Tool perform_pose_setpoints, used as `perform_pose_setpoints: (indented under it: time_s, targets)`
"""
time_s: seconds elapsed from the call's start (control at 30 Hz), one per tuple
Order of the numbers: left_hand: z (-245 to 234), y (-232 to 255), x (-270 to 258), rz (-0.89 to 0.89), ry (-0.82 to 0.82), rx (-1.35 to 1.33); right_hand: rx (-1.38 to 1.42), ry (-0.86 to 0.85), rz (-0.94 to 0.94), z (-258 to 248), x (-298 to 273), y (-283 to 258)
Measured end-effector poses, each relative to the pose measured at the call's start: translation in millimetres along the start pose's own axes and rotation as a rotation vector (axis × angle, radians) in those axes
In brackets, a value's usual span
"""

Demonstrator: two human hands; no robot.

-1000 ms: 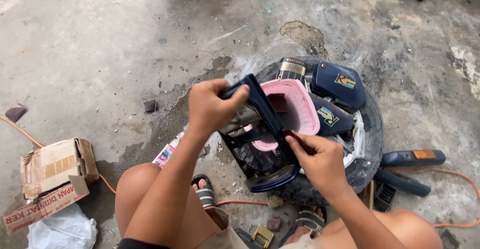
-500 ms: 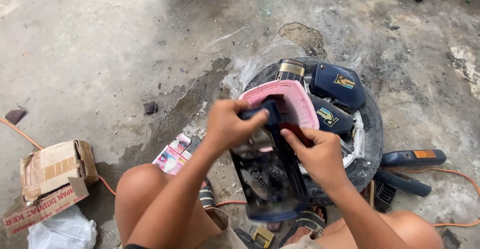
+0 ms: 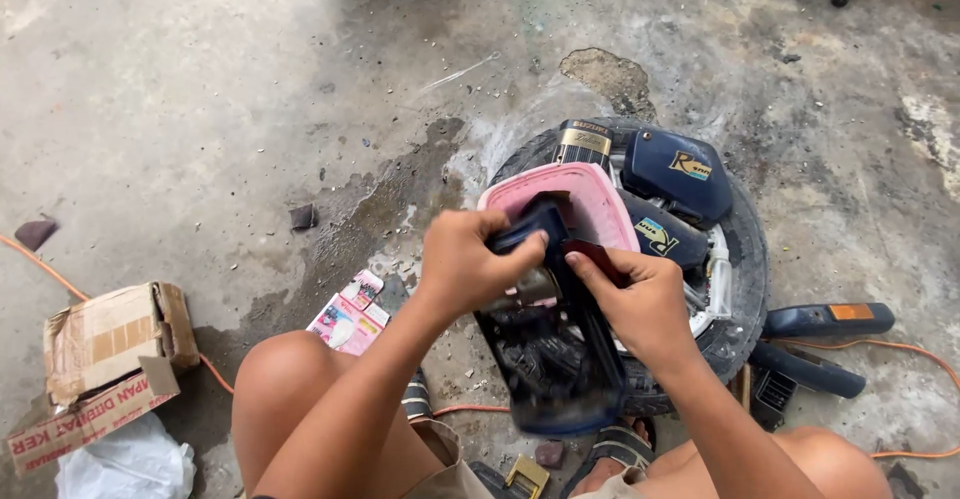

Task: The person sits on the ground and sands a black motorcycle headlight housing using a sanding block. They hold the housing with one hand and rub the sanding block over the surface, focusing on the edges and corners. The person occasionally turns the housing to access different sides.

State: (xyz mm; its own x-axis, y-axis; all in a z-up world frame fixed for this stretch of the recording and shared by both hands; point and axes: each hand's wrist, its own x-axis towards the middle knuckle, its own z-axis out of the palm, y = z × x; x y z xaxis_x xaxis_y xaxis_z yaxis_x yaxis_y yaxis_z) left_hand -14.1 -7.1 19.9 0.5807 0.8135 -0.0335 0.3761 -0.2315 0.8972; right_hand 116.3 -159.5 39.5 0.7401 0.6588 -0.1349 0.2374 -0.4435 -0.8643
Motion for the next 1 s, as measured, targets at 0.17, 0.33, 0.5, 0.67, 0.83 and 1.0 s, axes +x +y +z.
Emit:
perform_pose_setpoints:
  time_s: [0.17, 0.33, 0.5, 0.67, 0.83, 1.0]
  targets:
    - [-35, 0, 18, -0.006, 0.101, -0.033, 0.005, -0.011, 0.038, -1, -17, 6]
    - [-16, 9, 5, -0.052, -0.025, -0.052, 0.009, 0.016, -0.035, -1, -4, 5]
    - [-59, -7, 27, -0.001, 0.059, -0.205, -0.006, -0.153, 0.027, -13, -27, -3]
    - [-62, -1, 28, -0.219, -0.067, -0.449, 0.078, -0.154, 0.073, -22, -43, -8]
    - [-56, 0, 34, -0.257, -0.096, -0.484, 0.125, -0.138, 0.085, -28, -43, -7]
    - [-46, -14, 34, -0.101, -0.027, -0.419, 0.174, -0.357, 0.221, -22, -33, 8]
